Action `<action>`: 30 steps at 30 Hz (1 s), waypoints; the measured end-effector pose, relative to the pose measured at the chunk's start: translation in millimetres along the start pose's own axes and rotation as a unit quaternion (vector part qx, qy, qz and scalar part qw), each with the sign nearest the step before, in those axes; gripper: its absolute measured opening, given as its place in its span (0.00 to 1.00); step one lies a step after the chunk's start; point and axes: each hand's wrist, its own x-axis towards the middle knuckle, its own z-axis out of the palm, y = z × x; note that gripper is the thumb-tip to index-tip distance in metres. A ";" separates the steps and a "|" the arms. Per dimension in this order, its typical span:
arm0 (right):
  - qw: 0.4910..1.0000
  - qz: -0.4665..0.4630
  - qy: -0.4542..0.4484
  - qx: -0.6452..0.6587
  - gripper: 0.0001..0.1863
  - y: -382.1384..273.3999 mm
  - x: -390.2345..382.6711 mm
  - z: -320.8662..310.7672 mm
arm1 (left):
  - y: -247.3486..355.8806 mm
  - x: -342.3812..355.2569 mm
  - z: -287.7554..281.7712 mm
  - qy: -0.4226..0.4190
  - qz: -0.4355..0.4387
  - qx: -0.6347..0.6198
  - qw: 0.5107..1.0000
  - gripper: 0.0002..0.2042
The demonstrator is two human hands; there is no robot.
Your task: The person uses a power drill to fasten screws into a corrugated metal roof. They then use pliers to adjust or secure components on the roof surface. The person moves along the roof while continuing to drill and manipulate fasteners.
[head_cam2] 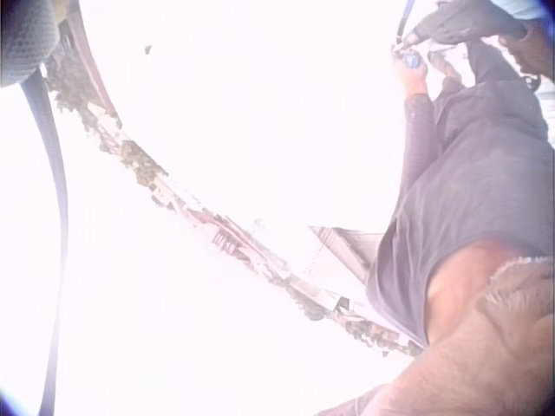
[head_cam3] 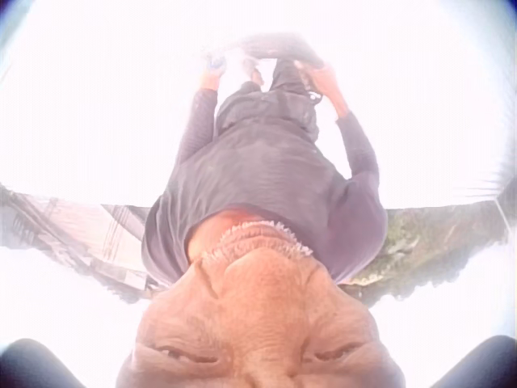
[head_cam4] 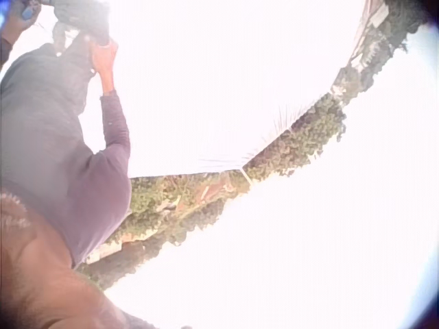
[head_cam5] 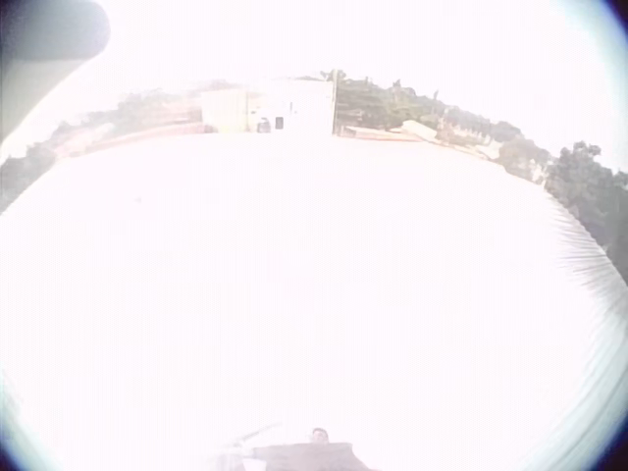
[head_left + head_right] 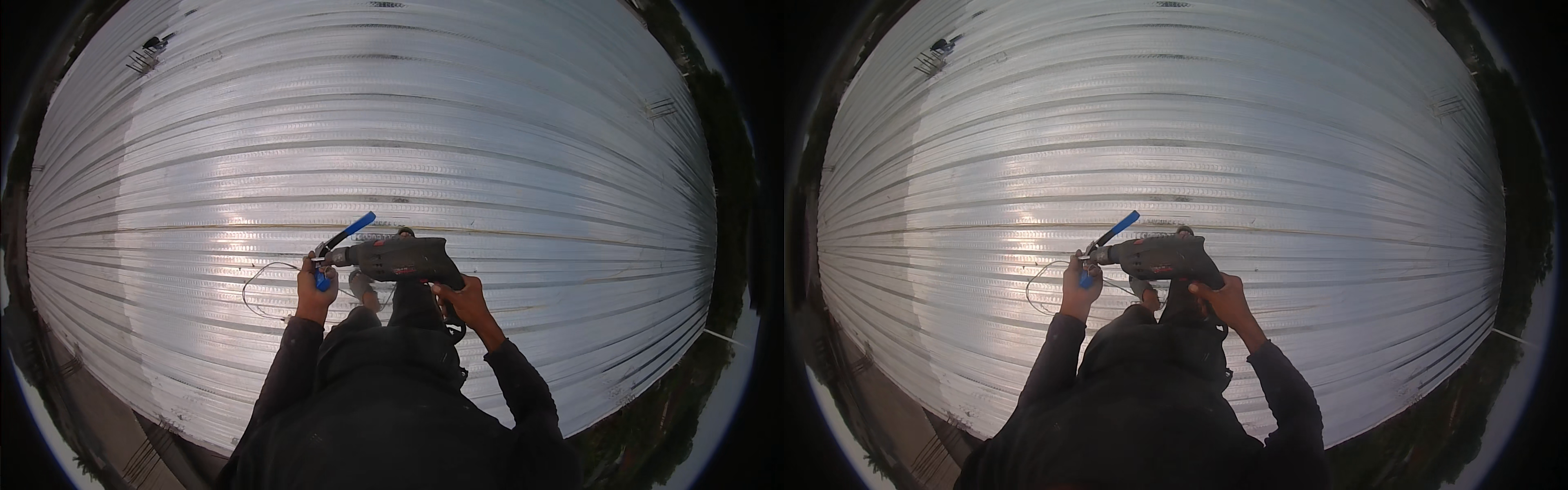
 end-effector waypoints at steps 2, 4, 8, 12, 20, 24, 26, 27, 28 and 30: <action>0.996 -0.058 -0.005 -0.068 0.19 -28.3 16.5 -6.1 | -3.8 21.2 7.7 -0.003 -0.003 -0.046 0.999 0.14; 0.983 -0.108 -0.008 -0.150 0.21 -47.5 48.3 -25.8 | -12.0 46.9 28.2 0.015 0.006 -0.052 0.999 0.12; 0.959 -0.169 -0.058 -0.219 0.27 -105.6 92.4 -51.7 | -19.7 74.6 41.9 -0.004 0.002 -0.033 0.999 0.13; 0.906 -0.291 -0.087 -0.294 0.28 -148.7 139.5 -53.9 | -7.3 82.7 53.7 -0.124 0.054 0.034 0.990 0.12; 0.818 -0.426 -0.182 -0.340 0.30 -225.3 205.9 5.5 | 25.3 87.0 144.8 -0.044 0.221 0.094 0.970 0.19; 0.780 -0.464 -0.224 -0.355 0.29 -258.6 260.5 69.4 | 91.3 142.7 110.2 -0.090 0.160 0.108 0.977 0.22; 0.774 -0.477 -0.226 -0.350 0.29 -284.2 281.3 106.3 | 118.9 193.1 75.6 -0.124 0.289 0.182 0.932 0.23; 0.779 -0.469 -0.222 -0.352 0.29 -292.3 293.7 123.6 | 140.7 209.2 82.9 -0.121 0.338 0.280 0.890 0.24; 0.788 -0.455 -0.231 -0.345 0.30 -302.1 306.4 144.7 | 167.7 219.4 88.1 -0.101 0.394 0.372 0.834 0.25; 0.811 -0.425 -0.227 -0.333 0.30 -326.6 328.1 178.9 | 215.0 217.4 116.9 -0.053 0.439 0.555 0.705 0.27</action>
